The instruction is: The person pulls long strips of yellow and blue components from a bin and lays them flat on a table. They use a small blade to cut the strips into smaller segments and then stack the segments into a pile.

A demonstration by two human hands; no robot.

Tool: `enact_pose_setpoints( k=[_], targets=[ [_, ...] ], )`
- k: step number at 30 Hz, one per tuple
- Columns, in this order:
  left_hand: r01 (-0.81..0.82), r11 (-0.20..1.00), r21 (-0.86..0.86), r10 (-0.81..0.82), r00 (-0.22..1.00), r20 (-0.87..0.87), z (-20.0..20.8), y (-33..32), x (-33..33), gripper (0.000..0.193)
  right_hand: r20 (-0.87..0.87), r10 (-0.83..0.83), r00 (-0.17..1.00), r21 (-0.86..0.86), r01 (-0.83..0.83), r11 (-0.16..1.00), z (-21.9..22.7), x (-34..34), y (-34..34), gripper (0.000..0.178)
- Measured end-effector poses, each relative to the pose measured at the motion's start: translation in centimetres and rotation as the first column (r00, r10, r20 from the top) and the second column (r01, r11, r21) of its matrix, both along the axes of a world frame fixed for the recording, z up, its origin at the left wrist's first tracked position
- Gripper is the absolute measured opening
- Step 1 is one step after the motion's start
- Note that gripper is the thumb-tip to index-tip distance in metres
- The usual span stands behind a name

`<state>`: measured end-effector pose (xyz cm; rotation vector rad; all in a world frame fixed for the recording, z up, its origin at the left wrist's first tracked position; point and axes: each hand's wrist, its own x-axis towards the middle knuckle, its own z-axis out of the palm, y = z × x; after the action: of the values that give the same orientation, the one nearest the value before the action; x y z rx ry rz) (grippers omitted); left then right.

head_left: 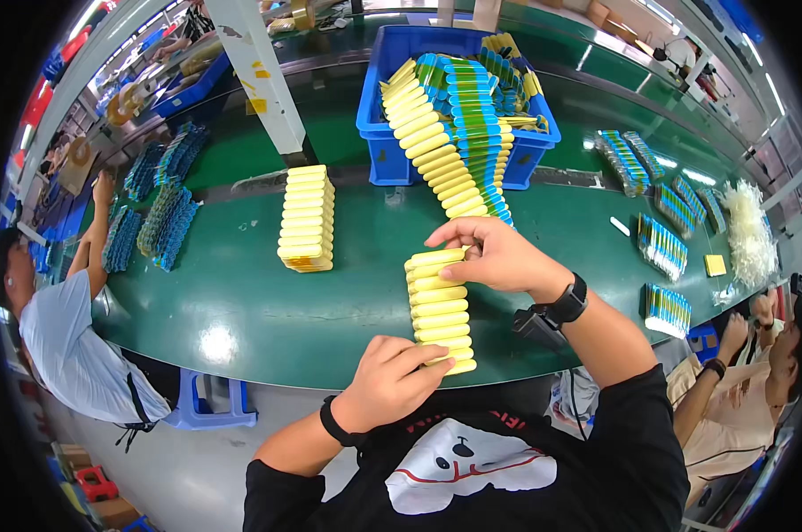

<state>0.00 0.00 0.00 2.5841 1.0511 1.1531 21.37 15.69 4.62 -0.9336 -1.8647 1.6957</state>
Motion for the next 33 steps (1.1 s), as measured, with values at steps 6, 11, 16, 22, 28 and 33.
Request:
enact_pose_setpoints(
  k=[6, 11, 16, 22, 28, 33],
  targets=[
    [-0.039, 0.999, -0.036, 0.04, 0.999, 0.032, 0.0, -0.7, 0.2, 0.031, 0.15, -0.148, 0.977, 0.212, 0.114, 0.971, -1.1, -0.9, -1.3, 0.031],
    [-0.039, 0.998, -0.04, 0.04, 0.998, 0.043, -0.5, -0.6, 0.2, 0.032, 0.209, -0.258, 0.943, 0.394, 0.161, 0.905, -0.9, -0.9, -1.5, 0.028],
    [-0.031, 0.996, -0.081, 0.038, 0.996, 0.086, -1.2, -0.6, -0.1, 0.032, 0.176, -0.304, 0.936, 0.478, 0.189, 0.858, -1.8, -0.9, -1.3, 0.03],
    [-0.035, 0.979, -0.202, 0.073, 0.98, 0.183, -1.3, -0.6, -0.6, 0.041, 0.069, -0.522, 0.85, 0.656, 0.356, 0.666, -0.5, -0.1, 1.9, 0.04],
    [-0.022, 0.966, -0.258, 0.095, 0.956, 0.277, -2.4, -1.0, -0.9, 0.047, 0.132, -0.679, 0.722, 0.831, 0.293, 0.473, -0.8, -1.0, 6.1, 0.046],
    [0.009, 0.949, -0.314, 0.111, 0.925, 0.363, -2.5, -0.8, -1.1, 0.04, 0.269, -0.627, 0.731, 0.677, 0.32, 0.663, -0.4, -2.0, 6.4, 0.034]
  ],
)
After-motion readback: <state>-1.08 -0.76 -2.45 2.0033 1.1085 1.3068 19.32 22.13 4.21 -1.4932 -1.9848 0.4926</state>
